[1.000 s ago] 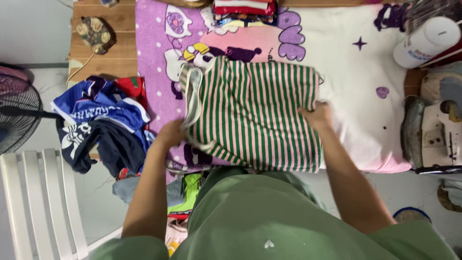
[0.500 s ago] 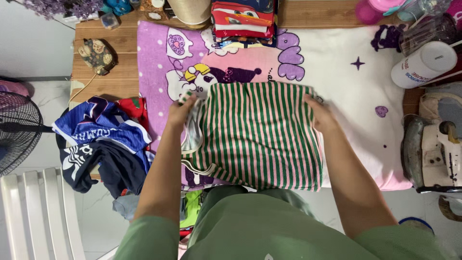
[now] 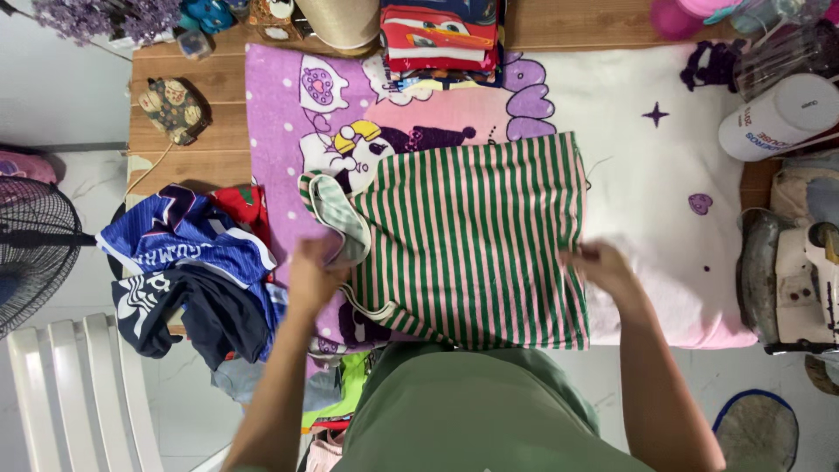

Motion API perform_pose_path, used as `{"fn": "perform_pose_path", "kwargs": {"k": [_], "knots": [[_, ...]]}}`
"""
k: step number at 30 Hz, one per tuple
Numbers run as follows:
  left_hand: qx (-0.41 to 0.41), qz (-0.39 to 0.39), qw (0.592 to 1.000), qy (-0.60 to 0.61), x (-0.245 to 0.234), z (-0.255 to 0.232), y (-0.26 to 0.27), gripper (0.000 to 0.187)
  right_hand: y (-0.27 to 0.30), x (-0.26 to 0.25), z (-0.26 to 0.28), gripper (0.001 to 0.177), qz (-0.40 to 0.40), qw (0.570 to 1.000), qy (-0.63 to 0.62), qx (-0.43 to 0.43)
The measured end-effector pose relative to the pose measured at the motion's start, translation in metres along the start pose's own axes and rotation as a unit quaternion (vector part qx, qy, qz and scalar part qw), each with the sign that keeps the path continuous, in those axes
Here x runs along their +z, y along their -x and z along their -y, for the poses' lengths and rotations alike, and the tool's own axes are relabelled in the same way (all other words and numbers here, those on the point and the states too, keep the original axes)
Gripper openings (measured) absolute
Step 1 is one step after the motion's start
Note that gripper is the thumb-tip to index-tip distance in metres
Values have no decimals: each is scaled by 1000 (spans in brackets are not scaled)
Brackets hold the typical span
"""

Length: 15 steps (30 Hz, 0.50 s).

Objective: The person folds several garments on a table, including a red t-shirt, a green and white striped tank top, a dark blue Adidas t-shirt, and a blue basketball jersey. Each item is smoothed and folded into a neat stack.

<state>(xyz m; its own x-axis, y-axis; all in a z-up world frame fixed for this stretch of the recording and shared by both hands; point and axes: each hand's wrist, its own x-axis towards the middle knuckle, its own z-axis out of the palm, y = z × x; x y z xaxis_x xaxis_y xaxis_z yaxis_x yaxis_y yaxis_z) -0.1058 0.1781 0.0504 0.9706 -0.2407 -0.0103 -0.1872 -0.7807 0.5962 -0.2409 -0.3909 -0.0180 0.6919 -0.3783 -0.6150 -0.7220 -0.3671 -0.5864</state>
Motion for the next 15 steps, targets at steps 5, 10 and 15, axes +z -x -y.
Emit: {"fn": "perform_pose_path", "kwargs": {"k": [5,10,15], "knots": [[-50,140,968,-200,-7,-48,56,64,57,6,16,65,165,920,350,67],[-31,174,950,-259,-16,-34,71,74,73,3,36,66,233,910,340,50],[-54,109,988,-99,-33,12,49,40,86,-18,41,43,113,981,-146,-61]]}}
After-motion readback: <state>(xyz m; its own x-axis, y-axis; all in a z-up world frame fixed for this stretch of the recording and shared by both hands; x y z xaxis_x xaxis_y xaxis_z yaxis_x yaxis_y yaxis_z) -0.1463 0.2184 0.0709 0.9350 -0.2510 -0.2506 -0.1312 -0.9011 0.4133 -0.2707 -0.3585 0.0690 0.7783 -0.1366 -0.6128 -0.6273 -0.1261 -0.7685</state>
